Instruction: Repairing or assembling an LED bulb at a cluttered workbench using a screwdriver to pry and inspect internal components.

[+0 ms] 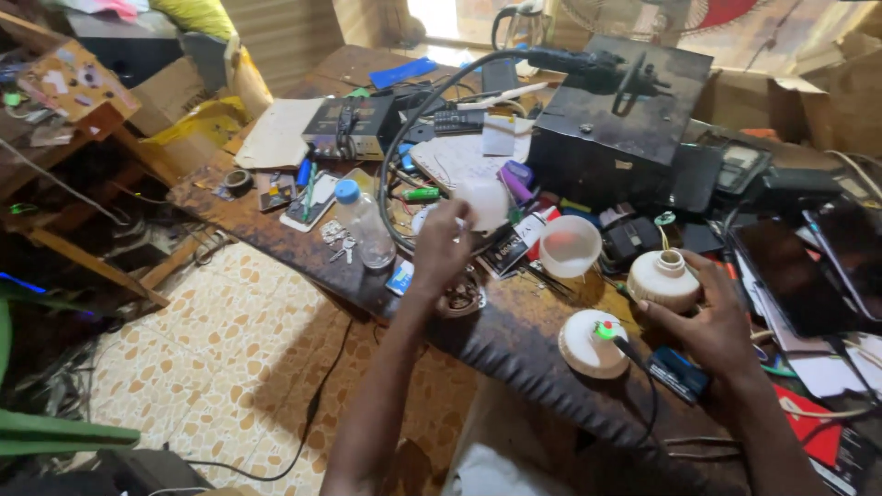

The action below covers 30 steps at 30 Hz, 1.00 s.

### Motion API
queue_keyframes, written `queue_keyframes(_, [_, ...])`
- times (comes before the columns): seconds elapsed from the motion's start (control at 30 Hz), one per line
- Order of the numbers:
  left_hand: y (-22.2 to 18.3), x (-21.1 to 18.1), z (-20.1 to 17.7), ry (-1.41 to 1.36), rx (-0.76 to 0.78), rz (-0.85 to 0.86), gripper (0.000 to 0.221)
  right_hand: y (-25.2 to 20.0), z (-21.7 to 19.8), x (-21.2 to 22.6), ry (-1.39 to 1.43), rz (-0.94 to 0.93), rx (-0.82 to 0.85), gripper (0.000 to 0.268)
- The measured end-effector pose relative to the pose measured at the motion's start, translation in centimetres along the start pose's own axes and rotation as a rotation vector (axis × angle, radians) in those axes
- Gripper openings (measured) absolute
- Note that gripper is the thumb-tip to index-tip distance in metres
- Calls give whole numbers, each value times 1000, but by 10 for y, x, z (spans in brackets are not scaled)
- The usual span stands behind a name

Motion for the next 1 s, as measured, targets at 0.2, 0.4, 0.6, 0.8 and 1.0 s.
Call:
queue_keyframes(0.2, [-2,-21,-74,-362,-231,11,14,3,3,-2,-20,-52,28,64])
queue_keyframes(0.4, [-4,-37,-89,-406,-213,117,20,-1,9,4,-31,53,41,65])
queue_keyframes(0.6, [-4,-6,-27,-372,-17,-17,18,1,9,4,-52,-11,42,64])
queue_keyframes(0.8, [-17,-15,0,-480,90,-91,10,-1,6,11,-2,12,10,63])
queue_keyframes(1.0, [-21,-30,-9,-311,18,137,20,4,9,-19,24,36,-5,59])
Point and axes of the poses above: each hand's wrist, its own y-axis towards the middle knuckle, its own z-axis out of the palm, x = y × z, the point moved 10 cm from there along y, towards the middle knuckle, and after that the axes turned 3 degrees about -y, right-handed, at the moved point
